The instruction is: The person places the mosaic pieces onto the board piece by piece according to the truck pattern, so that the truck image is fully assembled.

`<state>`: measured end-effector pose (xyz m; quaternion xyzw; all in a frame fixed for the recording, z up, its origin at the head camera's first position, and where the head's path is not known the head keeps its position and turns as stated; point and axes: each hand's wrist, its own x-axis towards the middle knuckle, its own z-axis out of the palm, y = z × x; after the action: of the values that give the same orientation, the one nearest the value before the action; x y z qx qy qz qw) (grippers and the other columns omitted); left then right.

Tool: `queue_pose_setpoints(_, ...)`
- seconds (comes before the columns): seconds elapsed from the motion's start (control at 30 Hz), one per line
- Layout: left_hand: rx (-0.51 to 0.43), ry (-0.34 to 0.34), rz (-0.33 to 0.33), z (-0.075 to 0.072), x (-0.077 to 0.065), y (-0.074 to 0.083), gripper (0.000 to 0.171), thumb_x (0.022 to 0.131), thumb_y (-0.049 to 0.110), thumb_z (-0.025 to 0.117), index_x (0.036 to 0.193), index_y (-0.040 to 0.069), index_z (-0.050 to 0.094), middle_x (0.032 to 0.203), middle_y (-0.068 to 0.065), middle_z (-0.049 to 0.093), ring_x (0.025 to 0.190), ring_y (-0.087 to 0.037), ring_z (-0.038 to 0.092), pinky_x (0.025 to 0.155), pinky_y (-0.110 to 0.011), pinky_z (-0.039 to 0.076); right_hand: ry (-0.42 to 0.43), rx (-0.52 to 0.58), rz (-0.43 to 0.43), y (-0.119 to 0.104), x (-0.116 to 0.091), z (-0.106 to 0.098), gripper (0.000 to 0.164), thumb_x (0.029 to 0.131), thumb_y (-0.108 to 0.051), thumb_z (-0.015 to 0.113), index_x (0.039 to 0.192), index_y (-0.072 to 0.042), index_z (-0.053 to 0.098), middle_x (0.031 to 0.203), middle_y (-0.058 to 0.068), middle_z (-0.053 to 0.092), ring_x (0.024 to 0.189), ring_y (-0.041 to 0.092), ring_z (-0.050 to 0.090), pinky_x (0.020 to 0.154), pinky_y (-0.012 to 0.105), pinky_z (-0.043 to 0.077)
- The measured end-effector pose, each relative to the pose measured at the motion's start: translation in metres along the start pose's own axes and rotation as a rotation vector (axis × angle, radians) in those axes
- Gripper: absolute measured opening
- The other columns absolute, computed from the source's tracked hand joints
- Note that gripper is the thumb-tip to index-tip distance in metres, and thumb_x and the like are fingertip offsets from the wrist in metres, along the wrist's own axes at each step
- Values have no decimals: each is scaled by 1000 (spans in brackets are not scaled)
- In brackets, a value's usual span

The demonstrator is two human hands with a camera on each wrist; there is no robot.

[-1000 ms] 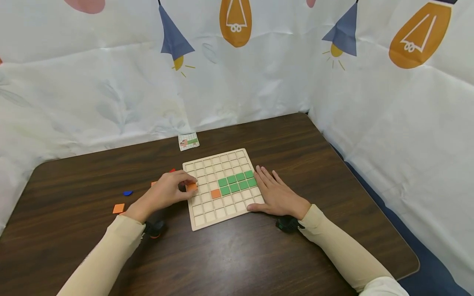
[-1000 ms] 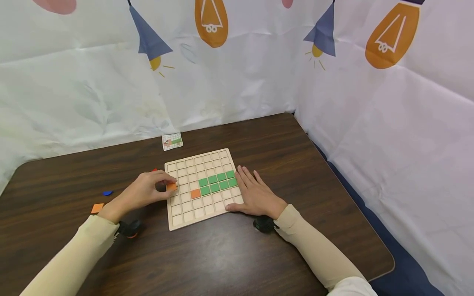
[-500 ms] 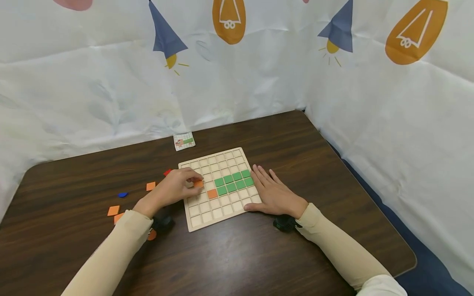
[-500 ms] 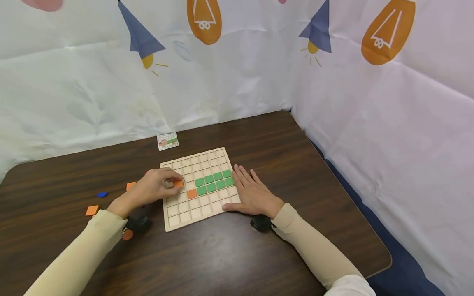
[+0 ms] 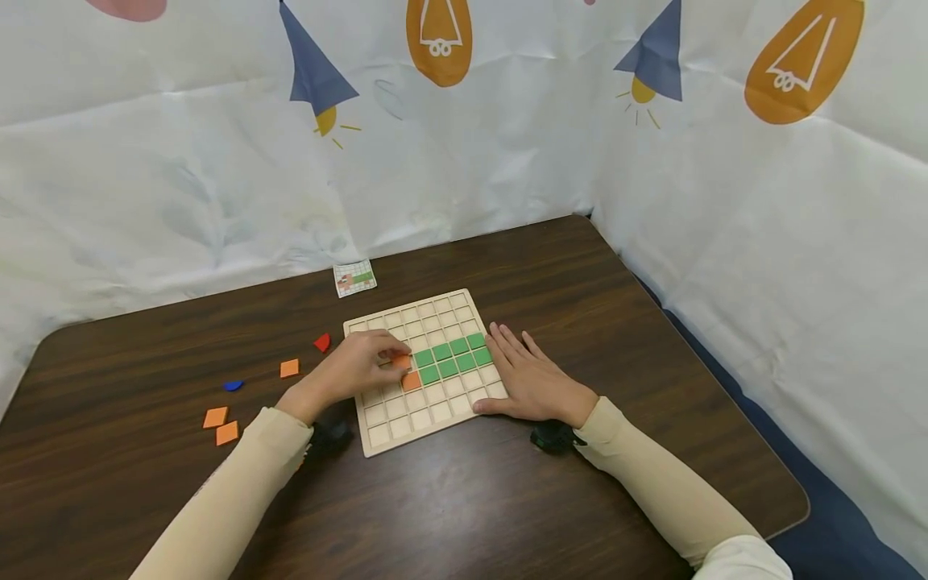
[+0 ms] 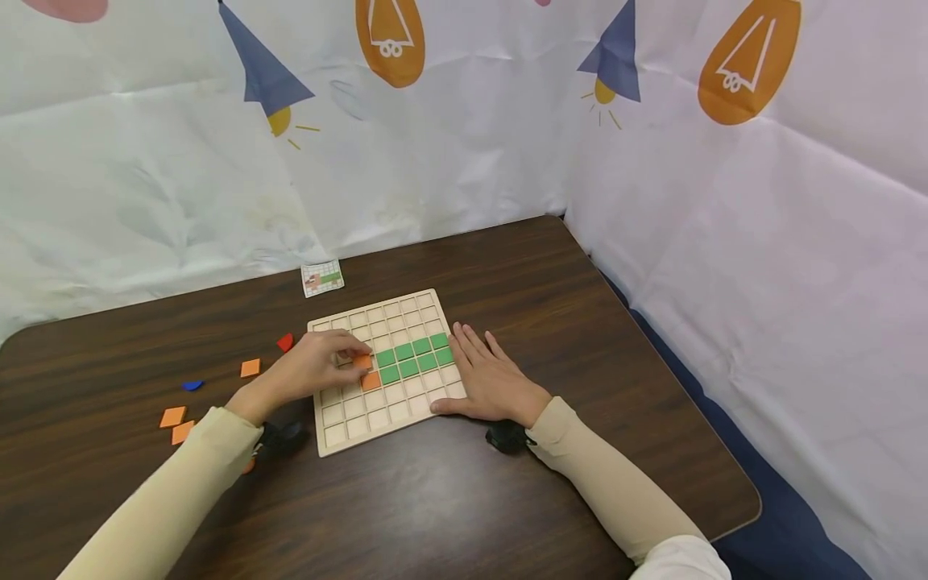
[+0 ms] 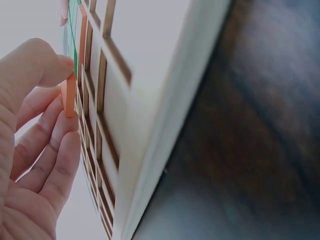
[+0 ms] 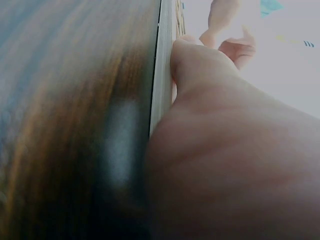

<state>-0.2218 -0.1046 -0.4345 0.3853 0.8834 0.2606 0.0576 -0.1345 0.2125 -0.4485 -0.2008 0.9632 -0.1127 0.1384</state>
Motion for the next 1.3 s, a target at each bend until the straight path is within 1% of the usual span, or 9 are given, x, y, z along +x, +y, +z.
queue_pose_setpoints(0.3,8,-21,0,2,4,2,25,91,19,77,115,12,79,109,-1,77,91,-13,68,82,-35,58,-2,-7,2,1,0,0,113,93,-83,43,167,-11,-4,176,12,-8,165,26,-7,134,54,3)
queue_pose_setpoints(0.6,-5,-8,19,3,4,2,22,93,18,76,113,12,79,108,0,78,90,-13,70,80,-34,59,2,-8,-3,0,0,-1,113,93,-82,44,167,-10,-2,176,12,-7,165,28,-6,134,55,5)
queue_pose_setpoints(0.9,-2,-26,0,2,4,2,25,92,19,77,116,12,79,111,-1,78,92,-13,69,81,-34,58,14,-5,-10,1,1,1,114,92,-82,44,167,-10,-2,176,13,-7,165,29,-5,133,56,5)
queue_pose_setpoints(1.07,-2,-31,-2,1,3,2,26,93,20,77,117,12,78,111,-1,78,93,-14,70,83,-35,59,0,-16,2,0,2,1,114,92,-84,42,167,-12,-5,176,11,-9,165,27,-8,134,55,4)
queue_pose_setpoints(1.3,-7,-31,7,2,3,1,24,93,19,77,116,12,79,109,0,77,94,-14,70,83,-36,59,12,-14,-6,0,2,2,113,92,-83,44,167,-10,-1,176,13,-6,165,28,-6,134,56,5)
